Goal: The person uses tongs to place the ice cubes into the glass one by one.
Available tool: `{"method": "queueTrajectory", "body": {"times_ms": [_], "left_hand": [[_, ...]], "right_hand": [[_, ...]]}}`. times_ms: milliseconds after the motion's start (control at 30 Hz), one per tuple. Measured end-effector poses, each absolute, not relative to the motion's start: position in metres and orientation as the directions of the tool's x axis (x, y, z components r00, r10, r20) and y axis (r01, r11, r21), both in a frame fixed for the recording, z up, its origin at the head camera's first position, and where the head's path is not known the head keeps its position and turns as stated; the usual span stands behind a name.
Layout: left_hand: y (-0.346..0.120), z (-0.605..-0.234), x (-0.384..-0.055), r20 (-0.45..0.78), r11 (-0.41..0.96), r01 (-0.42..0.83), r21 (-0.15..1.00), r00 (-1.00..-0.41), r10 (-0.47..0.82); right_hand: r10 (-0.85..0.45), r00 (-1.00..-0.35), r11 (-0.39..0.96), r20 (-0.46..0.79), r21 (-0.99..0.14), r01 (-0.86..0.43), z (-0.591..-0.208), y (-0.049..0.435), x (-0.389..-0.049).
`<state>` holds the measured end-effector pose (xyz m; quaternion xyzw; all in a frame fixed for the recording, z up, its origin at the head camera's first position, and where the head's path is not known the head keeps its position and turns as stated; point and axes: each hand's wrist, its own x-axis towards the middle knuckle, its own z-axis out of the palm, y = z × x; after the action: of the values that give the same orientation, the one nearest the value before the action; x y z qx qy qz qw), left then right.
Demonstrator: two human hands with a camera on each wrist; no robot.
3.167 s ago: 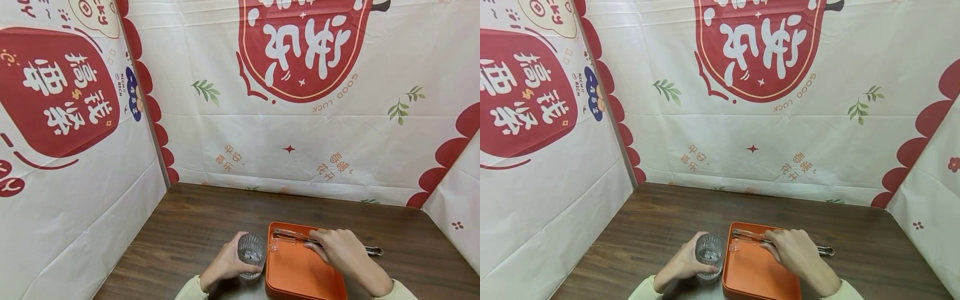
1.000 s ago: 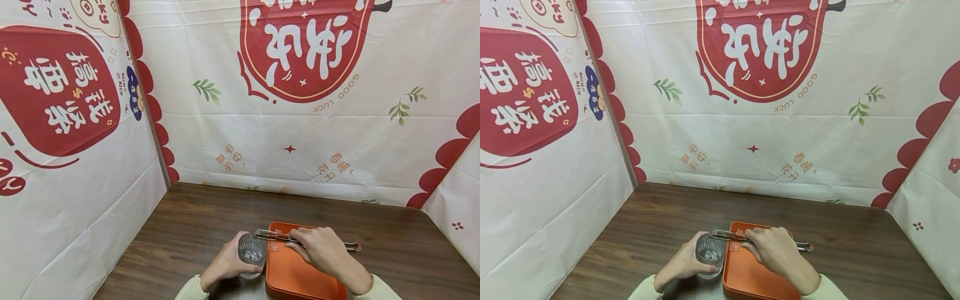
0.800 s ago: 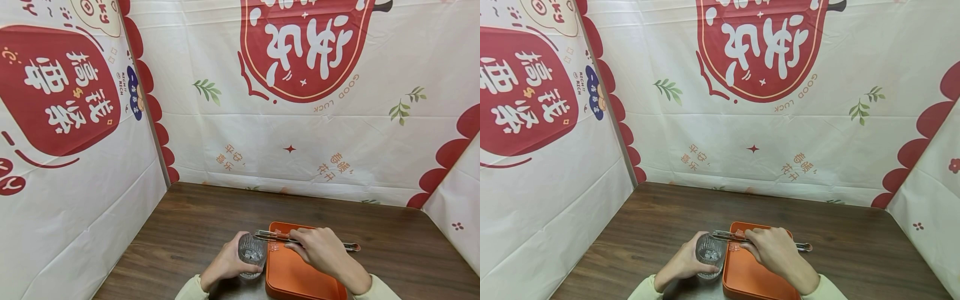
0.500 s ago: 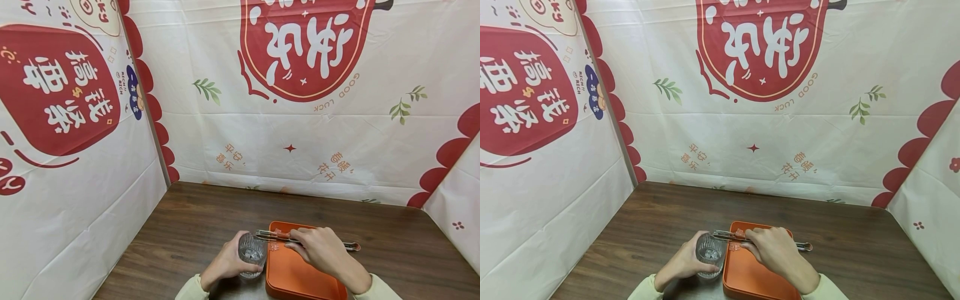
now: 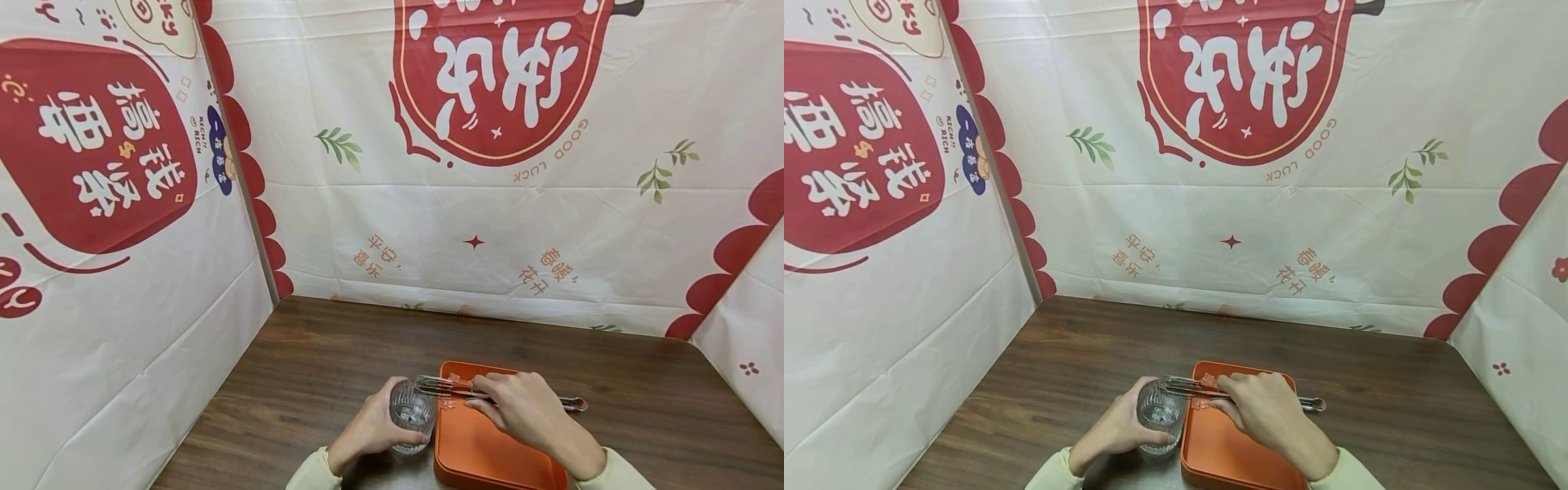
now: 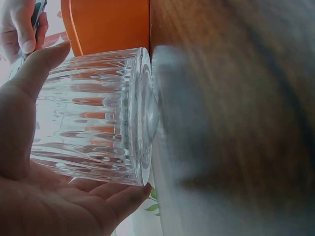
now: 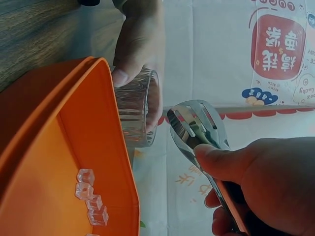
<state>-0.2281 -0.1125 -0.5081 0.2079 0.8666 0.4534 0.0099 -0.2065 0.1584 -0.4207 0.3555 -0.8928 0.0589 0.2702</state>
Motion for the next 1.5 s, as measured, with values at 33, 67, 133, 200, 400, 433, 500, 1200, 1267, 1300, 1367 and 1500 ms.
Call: {"method": "queueTrajectory", "body": {"times_ms": [33,67,133,200,400,433,500,1200,1267,1300,1367,1500], "left_hand": [[-0.112,-0.508,-0.228,0.17,0.502,0.351,0.79,-0.913,0.37],[-0.112,-0.508,-0.228,0.169,0.502,0.35,0.791,-0.913,0.37],[-0.112,-0.507,-0.229,0.166,0.501,0.348,0.793,-0.913,0.371],[-0.112,-0.507,-0.229,0.165,0.497,0.346,0.796,-0.914,0.372],[-0.112,-0.506,-0.229,0.164,0.496,0.345,0.797,-0.914,0.372],[-0.112,-0.506,-0.229,0.162,0.497,0.344,0.797,-0.914,0.372],[-0.112,-0.506,-0.229,0.159,0.5,0.341,0.796,-0.915,0.371],[-0.112,-0.507,-0.228,0.158,0.486,0.338,0.806,-0.914,0.373],[-0.112,-0.507,-0.228,0.159,0.486,0.338,0.806,-0.914,0.373],[-0.112,-0.507,-0.228,0.159,0.487,0.338,0.805,-0.914,0.373],[-0.112,-0.506,-0.227,0.158,0.485,0.337,0.807,-0.915,0.372],[-0.112,-0.506,-0.227,0.157,0.485,0.336,0.807,-0.915,0.372]], "right_hand": [[-0.604,-0.602,0.74,0.522,0.088,-0.667,-0.421,0.159,-0.206],[-0.605,-0.605,0.742,0.518,0.091,-0.665,-0.421,0.159,-0.206],[-0.604,-0.617,0.748,0.504,0.093,-0.657,-0.42,0.16,-0.206],[-0.601,-0.633,0.759,0.489,0.098,-0.644,-0.42,0.16,-0.206],[-0.577,-0.684,0.784,0.447,0.068,-0.617,-0.421,0.161,-0.205],[-0.574,-0.688,0.785,0.444,0.06,-0.616,-0.422,0.161,-0.205],[-0.57,-0.695,0.787,0.438,0.046,-0.616,-0.422,0.162,-0.205],[-0.506,-0.757,0.847,0.414,0.072,-0.527,-0.423,0.169,-0.201],[-0.505,-0.749,0.848,0.428,0.084,-0.524,-0.423,0.17,-0.201],[-0.505,-0.742,0.847,0.44,0.087,-0.525,-0.424,0.171,-0.201],[-0.507,-0.725,0.844,0.466,0.097,-0.528,-0.424,0.173,-0.202],[-0.5,-0.712,0.845,0.492,0.1,-0.525,-0.424,0.178,-0.202]]}}
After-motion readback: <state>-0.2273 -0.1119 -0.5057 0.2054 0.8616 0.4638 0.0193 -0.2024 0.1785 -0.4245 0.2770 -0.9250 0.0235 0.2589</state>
